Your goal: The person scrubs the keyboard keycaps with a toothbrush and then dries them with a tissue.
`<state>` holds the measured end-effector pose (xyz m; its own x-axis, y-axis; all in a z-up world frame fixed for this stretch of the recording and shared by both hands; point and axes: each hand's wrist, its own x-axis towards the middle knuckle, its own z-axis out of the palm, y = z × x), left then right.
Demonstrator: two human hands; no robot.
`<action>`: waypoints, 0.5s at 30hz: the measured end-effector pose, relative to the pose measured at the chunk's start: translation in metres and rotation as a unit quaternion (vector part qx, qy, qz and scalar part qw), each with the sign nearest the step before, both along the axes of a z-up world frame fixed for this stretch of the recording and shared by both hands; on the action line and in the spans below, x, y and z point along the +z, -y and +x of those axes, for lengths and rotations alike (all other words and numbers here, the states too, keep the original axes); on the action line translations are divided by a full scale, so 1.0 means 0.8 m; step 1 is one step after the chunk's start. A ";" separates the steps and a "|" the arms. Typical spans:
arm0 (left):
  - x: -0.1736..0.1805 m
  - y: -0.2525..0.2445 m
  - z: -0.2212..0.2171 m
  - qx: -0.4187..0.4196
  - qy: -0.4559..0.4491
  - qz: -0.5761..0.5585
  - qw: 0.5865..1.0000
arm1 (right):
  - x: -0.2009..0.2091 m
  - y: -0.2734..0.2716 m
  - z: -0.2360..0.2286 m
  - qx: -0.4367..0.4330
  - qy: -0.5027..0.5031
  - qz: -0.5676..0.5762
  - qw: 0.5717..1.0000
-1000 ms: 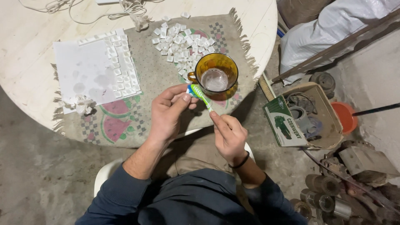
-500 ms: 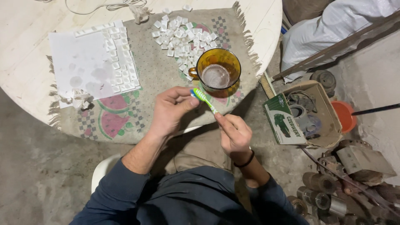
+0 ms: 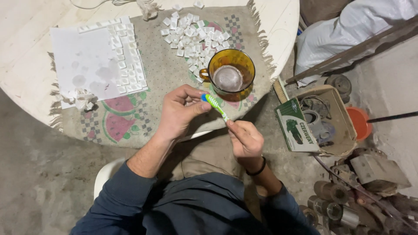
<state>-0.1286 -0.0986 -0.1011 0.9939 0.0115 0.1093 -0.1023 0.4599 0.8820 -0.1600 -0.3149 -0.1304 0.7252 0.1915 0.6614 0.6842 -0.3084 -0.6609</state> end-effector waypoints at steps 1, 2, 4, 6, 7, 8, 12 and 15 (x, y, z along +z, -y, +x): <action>-0.001 -0.001 -0.002 0.002 -0.001 0.001 1.000 | 0.000 -0.003 -0.001 0.002 -0.001 0.001 1.000; -0.002 -0.001 -0.004 0.017 -0.008 0.012 1.000 | 0.000 -0.005 -0.001 0.000 -0.013 0.006 1.000; -0.005 0.001 -0.010 0.030 -0.019 0.023 0.999 | -0.001 -0.008 -0.004 -0.003 -0.029 0.010 1.000; -0.007 0.005 -0.013 0.022 -0.006 0.093 0.995 | 0.001 -0.009 -0.002 -0.010 -0.036 0.011 0.999; -0.001 0.004 -0.011 0.024 -0.006 0.093 0.995 | -0.003 -0.008 -0.002 -0.008 -0.036 0.010 0.999; 0.005 0.002 -0.010 0.036 -0.003 0.053 0.998 | -0.006 -0.007 -0.002 -0.017 -0.018 0.003 1.000; 0.014 -0.002 -0.009 0.054 -0.018 0.048 0.997 | -0.010 -0.012 0.003 -0.035 0.025 -0.001 0.999; 0.012 0.007 -0.014 0.024 -0.030 0.066 0.997 | -0.013 -0.013 0.005 -0.045 0.031 0.000 0.999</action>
